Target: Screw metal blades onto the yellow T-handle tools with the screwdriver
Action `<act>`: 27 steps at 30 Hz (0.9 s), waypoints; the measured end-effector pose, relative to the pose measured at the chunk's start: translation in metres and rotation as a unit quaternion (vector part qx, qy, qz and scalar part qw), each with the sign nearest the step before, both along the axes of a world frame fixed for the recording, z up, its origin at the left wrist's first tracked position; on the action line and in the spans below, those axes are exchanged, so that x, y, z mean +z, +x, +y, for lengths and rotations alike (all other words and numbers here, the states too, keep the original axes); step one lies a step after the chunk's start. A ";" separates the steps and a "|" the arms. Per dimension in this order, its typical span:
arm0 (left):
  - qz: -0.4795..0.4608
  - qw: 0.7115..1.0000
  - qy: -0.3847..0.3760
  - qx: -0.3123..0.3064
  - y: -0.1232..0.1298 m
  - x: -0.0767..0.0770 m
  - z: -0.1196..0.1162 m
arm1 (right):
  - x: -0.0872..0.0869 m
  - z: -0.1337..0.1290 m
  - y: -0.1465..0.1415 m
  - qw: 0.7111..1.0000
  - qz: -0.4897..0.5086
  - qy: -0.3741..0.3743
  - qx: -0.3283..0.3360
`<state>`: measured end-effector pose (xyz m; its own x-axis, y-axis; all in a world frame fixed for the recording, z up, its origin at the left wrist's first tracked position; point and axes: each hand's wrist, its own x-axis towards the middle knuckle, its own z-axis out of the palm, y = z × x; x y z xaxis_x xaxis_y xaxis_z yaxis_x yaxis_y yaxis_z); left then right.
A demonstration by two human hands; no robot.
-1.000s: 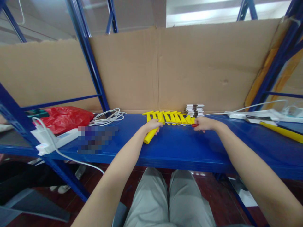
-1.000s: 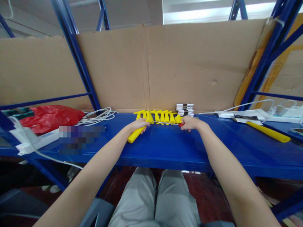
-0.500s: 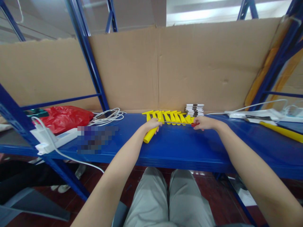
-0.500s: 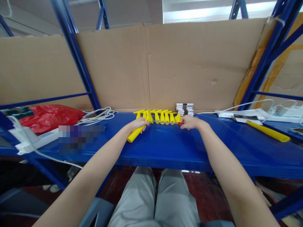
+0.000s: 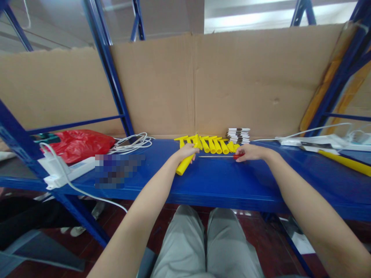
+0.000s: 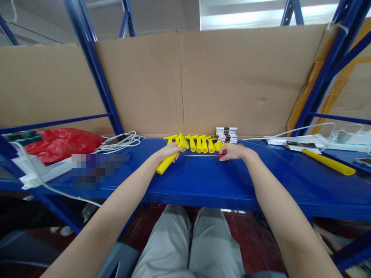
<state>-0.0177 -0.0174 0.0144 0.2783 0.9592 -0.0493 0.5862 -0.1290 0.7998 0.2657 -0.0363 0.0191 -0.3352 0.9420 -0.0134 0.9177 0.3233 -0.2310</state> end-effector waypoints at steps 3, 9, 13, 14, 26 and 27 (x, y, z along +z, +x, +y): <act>-0.003 1.000 0.007 -0.012 0.001 -0.001 0.001 | -0.006 0.005 -0.004 0.999 0.025 -0.014 0.016; -0.005 0.999 0.022 -0.032 0.005 0.000 -0.001 | -0.020 0.016 -0.013 0.992 0.125 0.003 0.036; -0.018 0.998 0.013 -0.052 0.008 0.000 -0.002 | -0.023 0.019 -0.020 0.985 0.156 0.063 0.040; -0.023 0.998 0.012 -0.058 0.008 -0.001 -0.002 | -0.024 0.018 -0.023 0.983 0.161 0.083 0.043; -0.042 0.990 0.007 -0.134 0.021 -0.003 -0.011 | -0.026 0.006 -0.066 0.954 0.159 0.235 0.095; -0.044 0.989 0.005 -0.138 0.022 -0.003 -0.012 | -0.027 0.006 -0.067 0.954 0.153 0.240 0.092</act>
<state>0.0043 -0.0291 0.0113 0.5317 0.8469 -0.0039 0.4556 -0.2821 0.8443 0.1987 -0.0305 -0.0075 -0.4147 0.7397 0.5301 0.7490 0.6082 -0.2628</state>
